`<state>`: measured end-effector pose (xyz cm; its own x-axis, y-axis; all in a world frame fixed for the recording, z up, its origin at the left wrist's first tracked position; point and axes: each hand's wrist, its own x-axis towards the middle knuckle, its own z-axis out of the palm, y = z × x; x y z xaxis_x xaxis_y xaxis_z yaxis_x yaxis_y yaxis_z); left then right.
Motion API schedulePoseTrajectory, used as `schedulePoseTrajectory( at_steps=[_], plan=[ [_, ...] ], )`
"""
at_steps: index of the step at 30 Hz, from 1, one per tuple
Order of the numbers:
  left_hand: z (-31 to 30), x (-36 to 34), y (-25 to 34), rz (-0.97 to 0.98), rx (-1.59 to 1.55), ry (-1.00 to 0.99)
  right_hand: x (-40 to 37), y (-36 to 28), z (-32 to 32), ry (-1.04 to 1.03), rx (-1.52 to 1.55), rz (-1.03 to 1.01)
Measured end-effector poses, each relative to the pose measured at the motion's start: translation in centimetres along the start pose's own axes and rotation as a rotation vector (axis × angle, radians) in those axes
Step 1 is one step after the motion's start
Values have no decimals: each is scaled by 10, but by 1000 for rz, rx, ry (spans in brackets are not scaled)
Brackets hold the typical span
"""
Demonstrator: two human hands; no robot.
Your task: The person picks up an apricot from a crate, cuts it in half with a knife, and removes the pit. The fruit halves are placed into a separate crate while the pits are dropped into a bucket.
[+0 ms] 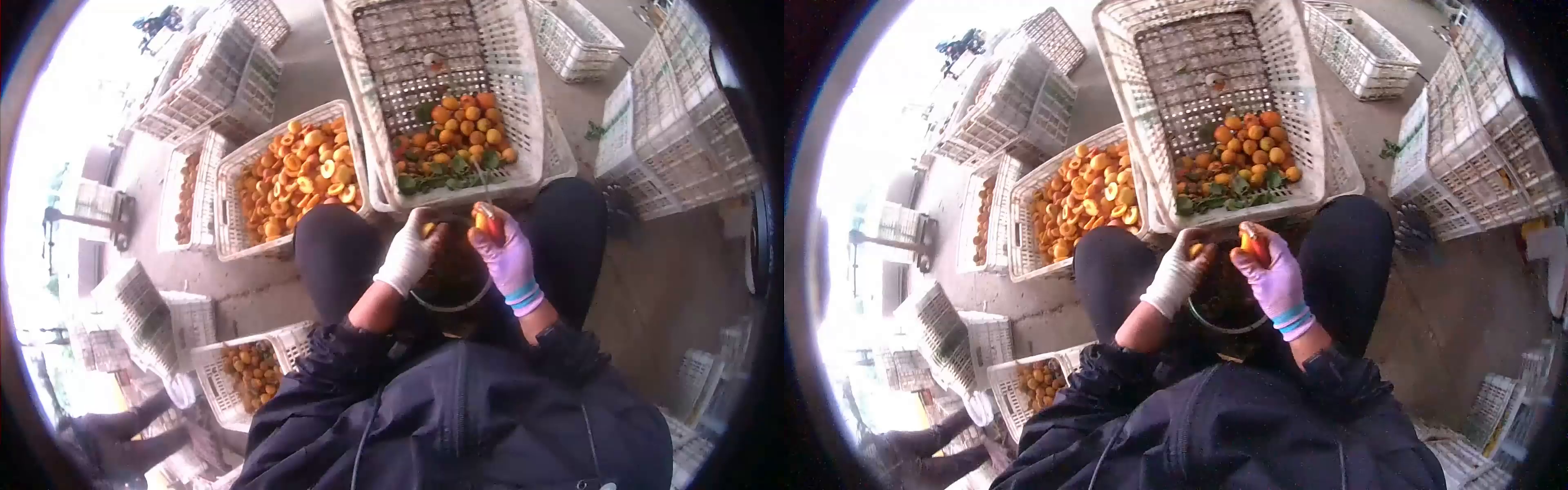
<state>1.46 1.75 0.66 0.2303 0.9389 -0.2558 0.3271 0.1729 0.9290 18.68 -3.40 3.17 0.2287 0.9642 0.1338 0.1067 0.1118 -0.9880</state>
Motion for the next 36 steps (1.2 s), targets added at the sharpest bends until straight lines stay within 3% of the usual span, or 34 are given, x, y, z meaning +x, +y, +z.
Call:
schedulePoseTrajectory(
  at_steps=[1,4,5,7,11,12,15,17,18,19,21,23,26,28,29,31,33,34,36],
  plan=[
    [1,2,-11,46,-68,-34,-1,3,3,2,77,1],
    [-5,1,-6,-129,-473,-322,0,-1,2,-124,8,-19],
    [-2,-3,2,-125,-467,-338,1,-1,4,-170,-19,-51],
    [1,-14,23,-189,-804,-451,-1,-3,12,-198,-7,-92],
    [-10,-9,18,-226,-694,-417,-1,-18,14,-258,247,176],
    [-17,-10,23,-286,-677,-367,-2,-19,13,-260,310,276],
    [-71,-2,30,-177,-505,-155,-3,-10,10,-224,451,353],
    [-110,12,37,91,-13,311,0,-4,9,-171,488,393],
    [-135,24,30,379,489,533,2,-3,6,-169,494,455],
    [-162,41,19,472,573,623,6,-3,4,-171,502,516],
    [-160,58,42,481,323,543,11,-2,9,-110,537,525],
    [-121,71,68,345,-13,340,13,-4,11,-56,568,540],
    [-62,115,88,163,59,75,21,-11,-3,-120,646,676],
    [-33,173,55,149,-63,-47,25,-12,-5,-86,650,660],
    [-21,194,55,-47,-233,-117,26,-13,-6,-54,643,641],
    [2,245,47,-351,-133,-51,26,-15,-12,-27,661,676],
    [15,299,1,-165,-62,14,28,-18,-23,1,672,709],
    [17,328,-22,-162,-60,7,28,-21,-29,2,647,739],
    [18,375,-55,-394,582,118,23,-16,-37,9,620,763]
  ],
)
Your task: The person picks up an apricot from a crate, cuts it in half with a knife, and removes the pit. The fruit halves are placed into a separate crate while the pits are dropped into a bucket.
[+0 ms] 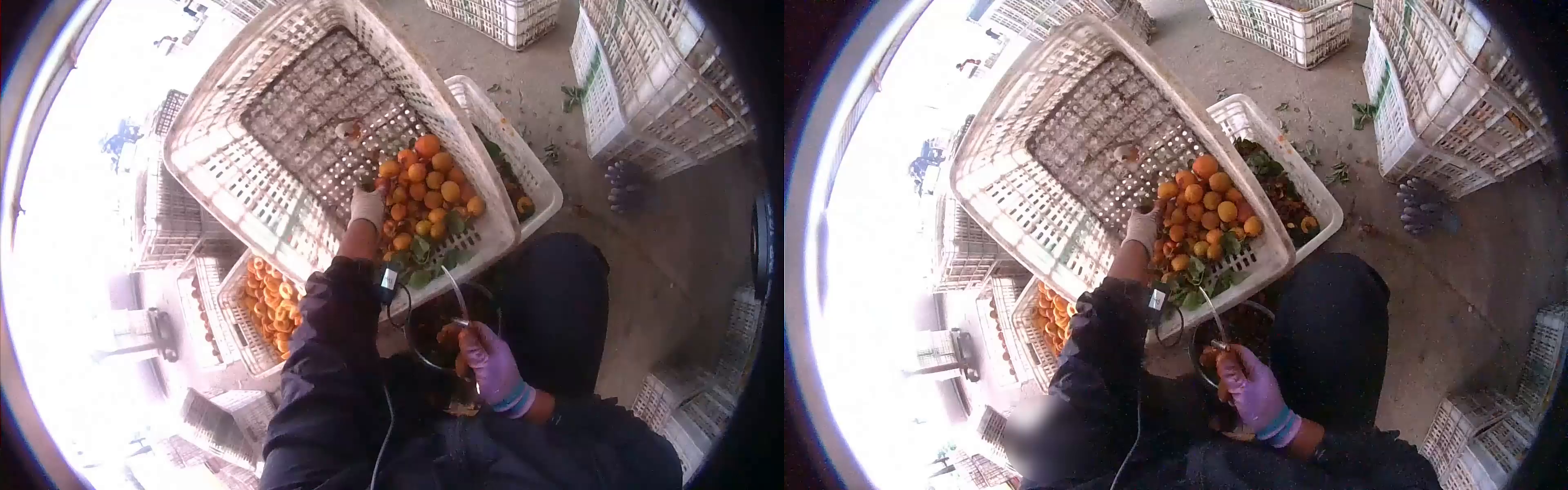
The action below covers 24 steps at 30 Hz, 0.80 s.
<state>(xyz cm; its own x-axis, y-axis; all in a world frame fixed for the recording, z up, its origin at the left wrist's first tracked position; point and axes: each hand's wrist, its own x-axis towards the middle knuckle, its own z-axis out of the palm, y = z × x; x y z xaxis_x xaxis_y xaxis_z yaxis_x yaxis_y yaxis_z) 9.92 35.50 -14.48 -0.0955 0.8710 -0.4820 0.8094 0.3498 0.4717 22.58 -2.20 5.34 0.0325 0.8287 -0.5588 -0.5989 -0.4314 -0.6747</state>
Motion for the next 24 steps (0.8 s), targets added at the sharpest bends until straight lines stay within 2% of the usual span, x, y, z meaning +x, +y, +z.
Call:
schedulePoseTrajectory(
  at_steps=[1,3,4,5,7,8,9,11,12,14,15,17,18,20,23,24],
  plan=[
    [6,9,-1,10,-1,-2,-1,6,-6,7,0,-6],
    [19,19,-6,62,-323,79,1,5,-13,23,-2,-18],
    [42,68,-34,26,-255,127,0,2,-15,19,-18,26],
    [36,58,-26,26,-254,123,-2,1,-16,13,-32,76],
    [9,22,-11,-15,-307,-75,-2,1,-14,14,-30,35],
    [14,63,-48,489,343,-152,-1,0,-12,11,-30,-15],
    [16,11,-31,486,347,-148,0,-2,-9,5,-27,-14],
    [-28,-75,15,150,-795,-337,-3,-7,-4,-33,24,-78],
    [-34,-99,14,150,-793,-333,-3,-7,-2,-38,27,-77],
    [-44,-145,3,109,-1154,-530,-4,-1,1,-71,121,-86],
    [-51,-179,2,105,-1159,-524,-6,1,3,-75,117,-79],
    [-69,-247,2,274,-1178,-542,-7,5,4,-90,42,-122],
    [-77,-268,-7,302,-1063,-516,-7,10,4,-101,22,-134],
    [-84,-296,-32,372,-926,-482,-6,19,6,-100,-58,-163],
    [-79,-328,-59,452,-980,-410,-11,23,11,-105,-262,-229],
    [-80,-337,-66,458,-993,-403,-8,31,11,-100,-387,-344]
  ],
)
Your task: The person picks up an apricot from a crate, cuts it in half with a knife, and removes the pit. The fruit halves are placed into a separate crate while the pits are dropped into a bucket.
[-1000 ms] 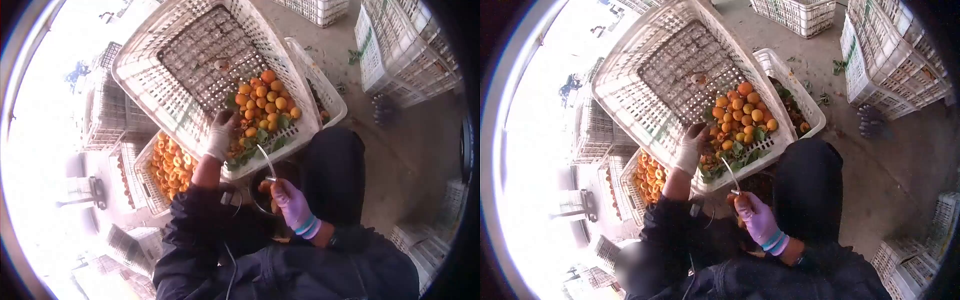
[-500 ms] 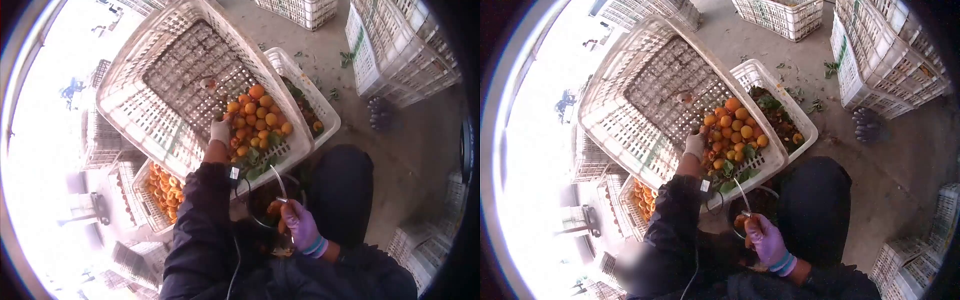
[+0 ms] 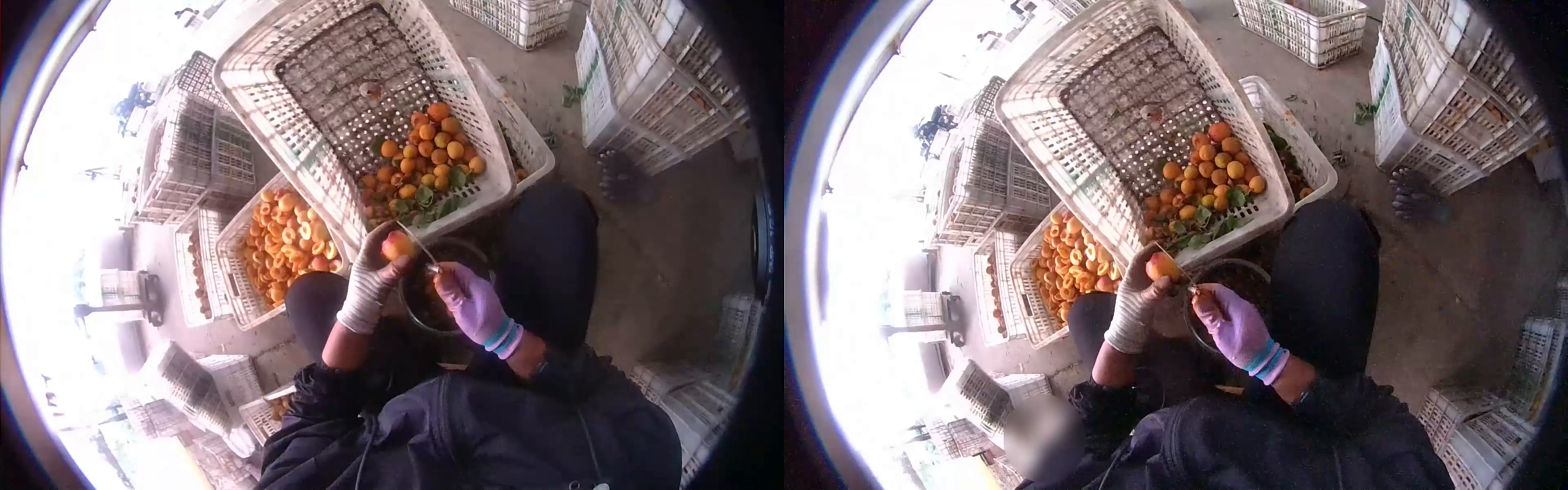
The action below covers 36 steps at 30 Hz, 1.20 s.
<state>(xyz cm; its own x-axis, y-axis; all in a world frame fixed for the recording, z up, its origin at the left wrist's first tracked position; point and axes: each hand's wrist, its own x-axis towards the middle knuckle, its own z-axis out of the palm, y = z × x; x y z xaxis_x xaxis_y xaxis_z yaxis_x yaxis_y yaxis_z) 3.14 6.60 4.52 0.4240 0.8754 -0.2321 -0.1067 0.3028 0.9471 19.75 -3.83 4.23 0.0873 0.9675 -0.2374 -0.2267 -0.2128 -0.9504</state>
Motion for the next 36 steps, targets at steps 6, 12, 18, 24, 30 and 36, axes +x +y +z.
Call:
schedulePoseTrajectory(
  at_steps=[6,12,18,24,30,36],
  plan=[
    [10,-45,16,12,-117,67,-12,-10,16,-14,-347,-244],
    [5,-58,20,138,-138,63,-22,-18,22,-19,-445,-363],
    [7,-64,19,204,-115,105,-25,-20,16,-46,-513,-372],
    [19,-67,21,199,-25,111,-31,-26,12,1,-514,-429],
    [24,-69,23,237,-80,82,-34,-25,8,-6,-517,-407],
    [22,-70,23,198,28,103,-37,-32,10,-52,-563,-410]
  ],
)
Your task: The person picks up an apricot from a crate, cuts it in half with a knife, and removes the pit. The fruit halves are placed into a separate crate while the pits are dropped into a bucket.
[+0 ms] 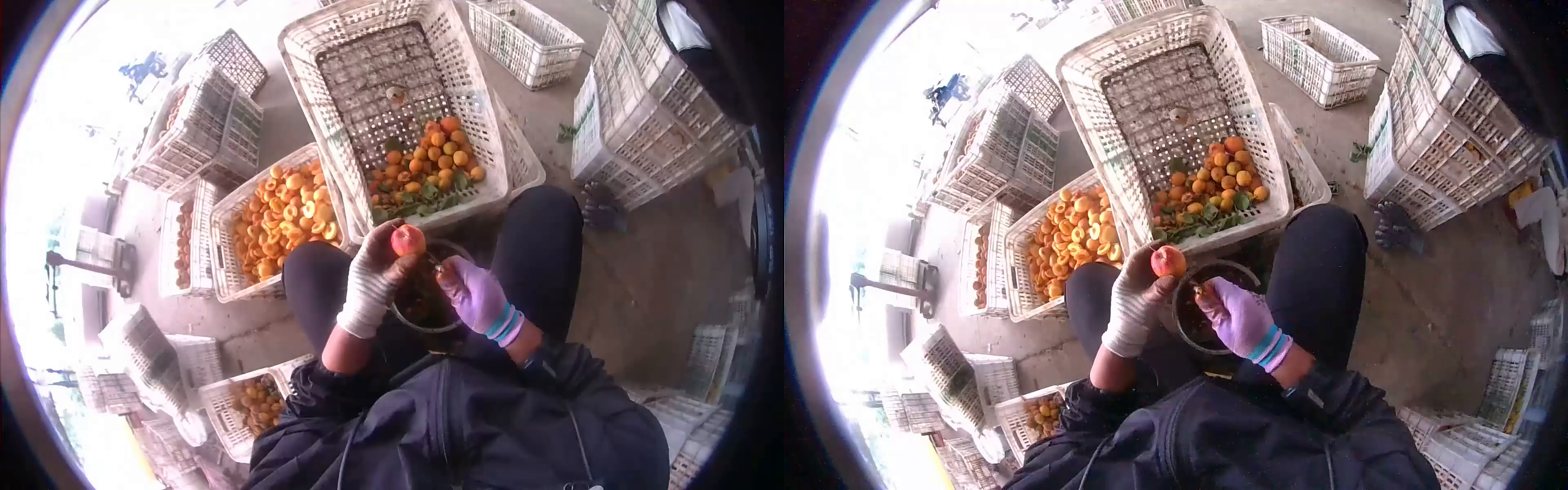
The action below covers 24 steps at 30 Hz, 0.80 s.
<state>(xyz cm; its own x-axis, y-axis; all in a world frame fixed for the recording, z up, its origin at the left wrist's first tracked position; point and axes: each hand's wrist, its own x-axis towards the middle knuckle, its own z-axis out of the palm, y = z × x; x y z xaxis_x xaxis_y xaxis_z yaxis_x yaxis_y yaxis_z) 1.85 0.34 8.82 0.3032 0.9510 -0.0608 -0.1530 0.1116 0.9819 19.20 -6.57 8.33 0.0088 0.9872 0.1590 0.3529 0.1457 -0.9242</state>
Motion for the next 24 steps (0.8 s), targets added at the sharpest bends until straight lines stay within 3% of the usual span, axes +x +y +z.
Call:
schedulePoseTrajectory(
  at_steps=[9,10,15,19,21,24],
  plan=[
    [0,-5,-4,-52,-32,-104,-2,10,6,-3,-189,-16],
    [1,-5,-7,12,17,-107,-2,11,6,5,-184,-24],
    [9,-6,-1,-4,-179,-47,2,10,14,53,-255,-60],
    [4,-5,-9,-129,-203,-8,3,8,15,46,-314,-28],
    [2,-5,-10,8,-104,-99,6,5,14,25,-342,-15],
    [0,-1,-24,-31,-178,-89,8,3,17,2,-372,39]
  ],
)
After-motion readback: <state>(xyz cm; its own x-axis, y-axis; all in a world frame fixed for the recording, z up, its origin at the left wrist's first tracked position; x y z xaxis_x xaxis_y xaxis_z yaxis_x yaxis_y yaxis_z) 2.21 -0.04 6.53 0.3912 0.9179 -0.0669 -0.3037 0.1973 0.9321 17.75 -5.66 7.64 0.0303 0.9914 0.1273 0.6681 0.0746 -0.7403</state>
